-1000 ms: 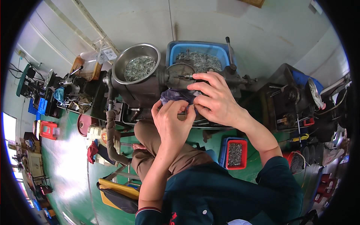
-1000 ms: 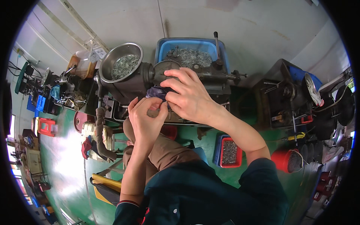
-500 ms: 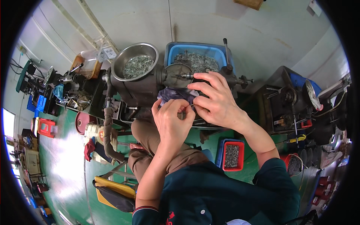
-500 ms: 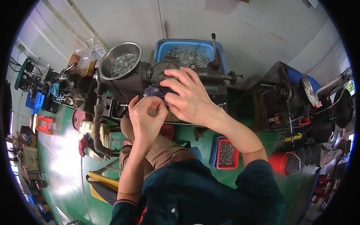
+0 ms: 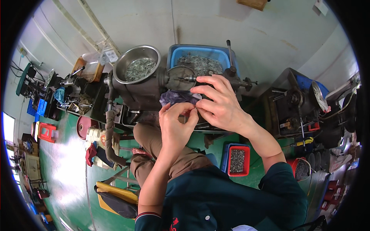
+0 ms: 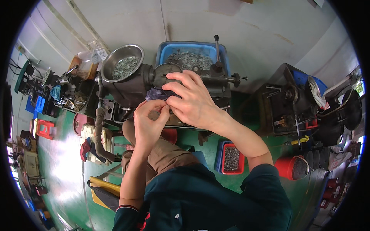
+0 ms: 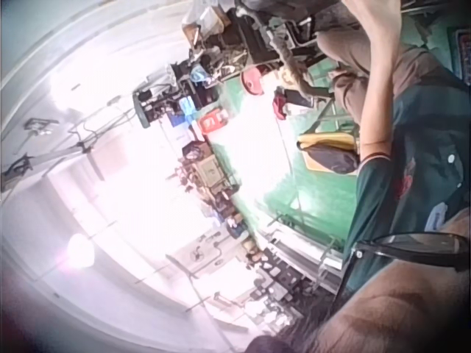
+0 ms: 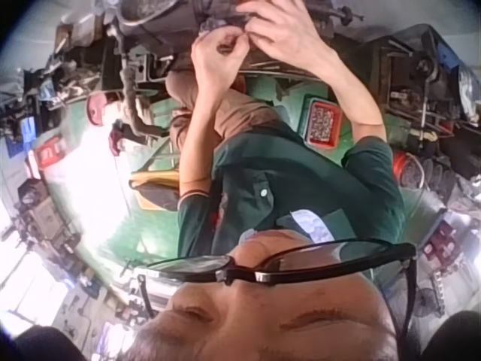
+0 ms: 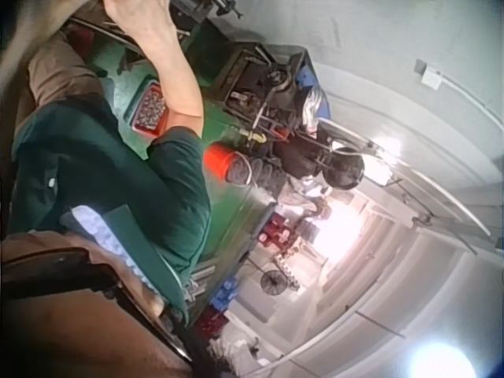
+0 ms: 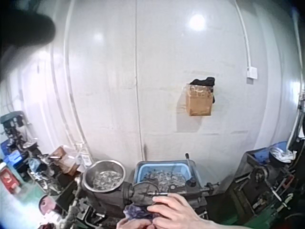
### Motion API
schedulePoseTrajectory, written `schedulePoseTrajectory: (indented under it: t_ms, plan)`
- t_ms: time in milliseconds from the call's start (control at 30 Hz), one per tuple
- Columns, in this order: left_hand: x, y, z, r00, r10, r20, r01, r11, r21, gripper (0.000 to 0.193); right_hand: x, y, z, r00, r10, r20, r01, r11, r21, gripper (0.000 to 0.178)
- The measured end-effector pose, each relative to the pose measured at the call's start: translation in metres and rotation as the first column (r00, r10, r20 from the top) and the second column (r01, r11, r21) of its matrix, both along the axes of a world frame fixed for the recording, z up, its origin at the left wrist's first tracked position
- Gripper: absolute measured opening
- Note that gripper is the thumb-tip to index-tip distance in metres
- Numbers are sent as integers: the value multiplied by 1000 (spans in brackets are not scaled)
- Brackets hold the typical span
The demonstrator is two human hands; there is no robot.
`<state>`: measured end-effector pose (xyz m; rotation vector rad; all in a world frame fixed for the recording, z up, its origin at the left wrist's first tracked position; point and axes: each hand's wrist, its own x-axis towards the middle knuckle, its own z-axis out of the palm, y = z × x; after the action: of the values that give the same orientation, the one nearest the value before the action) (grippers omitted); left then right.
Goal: The person machines small metal pins by repeatedly picking them from a bowl, inserting them into a machine spindle, and operating the lever by hand. The person then adjusts parts of the machine before standing up.
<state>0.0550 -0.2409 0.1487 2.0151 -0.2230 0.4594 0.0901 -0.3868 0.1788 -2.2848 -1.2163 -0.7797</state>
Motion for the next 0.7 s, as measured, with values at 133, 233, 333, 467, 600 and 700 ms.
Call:
schedulePoseTrajectory:
  t_ms: [133,233,333,467,600,700]
  plan:
    - [0,-2,4,999,-34,-15,34,999,7,3,-2,-3,1,1000,5,-7,-5,1000,20,9]
    - [0,-10,6,999,-4,-42,5,1000,15,7,-3,-13,0,1000,25,-3,-25,999,44,12]
    - [0,-8,1,995,-53,-83,57,997,50,10,-1,-18,-6,994,101,34,-104,988,117,16]
    - [-3,4,-7,997,-76,24,73,993,97,9,-2,-4,-10,982,184,41,-189,967,174,13]
    - [3,-10,-4,992,-129,17,127,989,77,10,-1,-14,-9,989,145,40,-150,978,144,12]
    - [4,-17,4,989,-145,-22,146,987,70,6,0,-20,-9,991,117,66,-126,979,158,11]
